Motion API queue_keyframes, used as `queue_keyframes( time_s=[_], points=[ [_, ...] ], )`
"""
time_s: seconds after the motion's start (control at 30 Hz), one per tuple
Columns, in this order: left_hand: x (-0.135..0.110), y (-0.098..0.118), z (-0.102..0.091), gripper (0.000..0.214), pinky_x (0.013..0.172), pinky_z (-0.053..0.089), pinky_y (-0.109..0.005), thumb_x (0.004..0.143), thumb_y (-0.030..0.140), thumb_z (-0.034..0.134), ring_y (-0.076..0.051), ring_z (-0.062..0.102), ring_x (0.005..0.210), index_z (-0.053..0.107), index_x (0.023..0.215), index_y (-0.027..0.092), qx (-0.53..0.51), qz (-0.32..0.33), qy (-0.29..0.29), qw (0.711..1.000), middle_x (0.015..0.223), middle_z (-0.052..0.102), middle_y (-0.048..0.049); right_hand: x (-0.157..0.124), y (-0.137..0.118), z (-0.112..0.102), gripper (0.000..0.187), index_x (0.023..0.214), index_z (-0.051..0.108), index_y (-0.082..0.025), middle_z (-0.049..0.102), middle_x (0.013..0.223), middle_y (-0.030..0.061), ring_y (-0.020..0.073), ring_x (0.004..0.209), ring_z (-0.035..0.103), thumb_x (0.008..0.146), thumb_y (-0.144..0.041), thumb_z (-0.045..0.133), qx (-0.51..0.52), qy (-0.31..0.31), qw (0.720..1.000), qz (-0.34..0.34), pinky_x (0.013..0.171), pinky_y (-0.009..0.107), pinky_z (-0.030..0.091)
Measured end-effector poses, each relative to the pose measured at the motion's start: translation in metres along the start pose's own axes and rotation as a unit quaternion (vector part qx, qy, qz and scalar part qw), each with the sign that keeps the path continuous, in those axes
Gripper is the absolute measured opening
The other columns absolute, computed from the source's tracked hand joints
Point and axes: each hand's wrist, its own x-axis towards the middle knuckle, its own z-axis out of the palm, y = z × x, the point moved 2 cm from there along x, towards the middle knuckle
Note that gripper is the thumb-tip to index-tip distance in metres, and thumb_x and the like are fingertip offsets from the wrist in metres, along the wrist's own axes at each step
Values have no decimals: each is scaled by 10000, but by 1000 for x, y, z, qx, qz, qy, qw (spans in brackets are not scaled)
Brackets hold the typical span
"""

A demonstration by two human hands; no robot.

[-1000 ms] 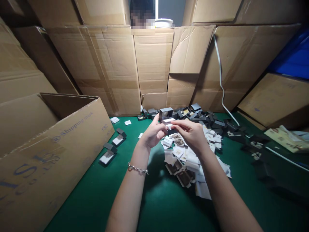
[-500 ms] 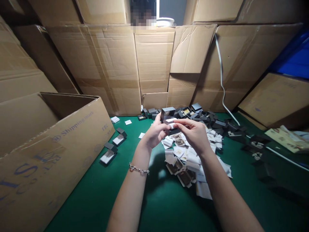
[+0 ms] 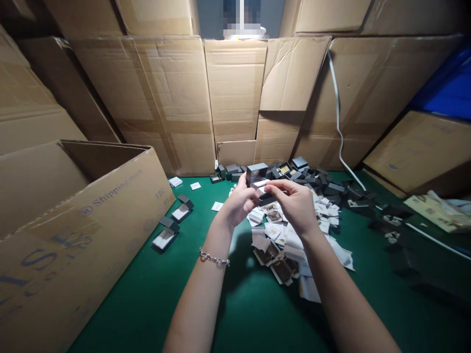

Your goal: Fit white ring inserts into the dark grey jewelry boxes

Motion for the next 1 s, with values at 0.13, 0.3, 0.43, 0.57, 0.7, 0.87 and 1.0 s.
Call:
queue_keyframes(
  time_s=[0.13,0.3,0.43,0.57,0.7,0.87,1.0],
  points=[
    [1,-1,3,559,568,366,-158,506,80,540,-53,517,711,391,1023,230,-6,-12,11,1000,858,524,24,0,0,0,157,805,738,-155,690,784,43,162,697,642,754,-288,673,-4,8,1000,3,669,254,512],
    [2,-6,1,557,608,376,-159,513,81,550,-57,516,751,385,1020,239,-8,-6,15,1000,877,522,22,0,2,1,173,817,737,-157,690,792,41,164,707,640,763,-303,662,-11,10,1000,5,671,257,511],
    [2,-5,0,586,553,349,-155,485,87,527,-51,496,680,401,1037,238,-5,-20,45,999,865,516,15,1,3,-1,191,856,741,-163,695,835,41,169,736,645,777,-308,645,-34,-25,999,-19,687,266,513],
    [2,-2,-2,656,482,287,-146,466,85,525,-40,469,597,404,1090,246,8,-37,63,997,837,511,13,3,4,-4,216,940,737,-177,693,935,36,179,850,646,810,-293,609,-84,-100,990,-58,774,295,504],
    [3,-3,-6,702,440,235,-147,464,91,515,-39,454,551,407,1139,250,32,-42,62,997,817,513,13,3,5,-6,224,961,729,-191,692,948,36,190,858,646,825,-321,607,-105,-140,983,-53,786,321,493],
    [3,-4,-6,855,456,240,-152,482,88,492,-32,416,521,324,1298,282,59,-46,64,995,819,538,12,3,3,-5,178,901,726,-200,694,919,26,188,827,648,825,-301,600,-124,-158,979,-46,761,317,485],
    [3,-2,-5,860,613,400,-168,474,62,464,-82,553,779,342,1291,301,96,-34,69,992,1067,568,-25,3,7,-3,148,882,721,-208,694,919,18,188,827,645,826,-280,604,-141,-170,974,-58,761,318,473]
  ],
)
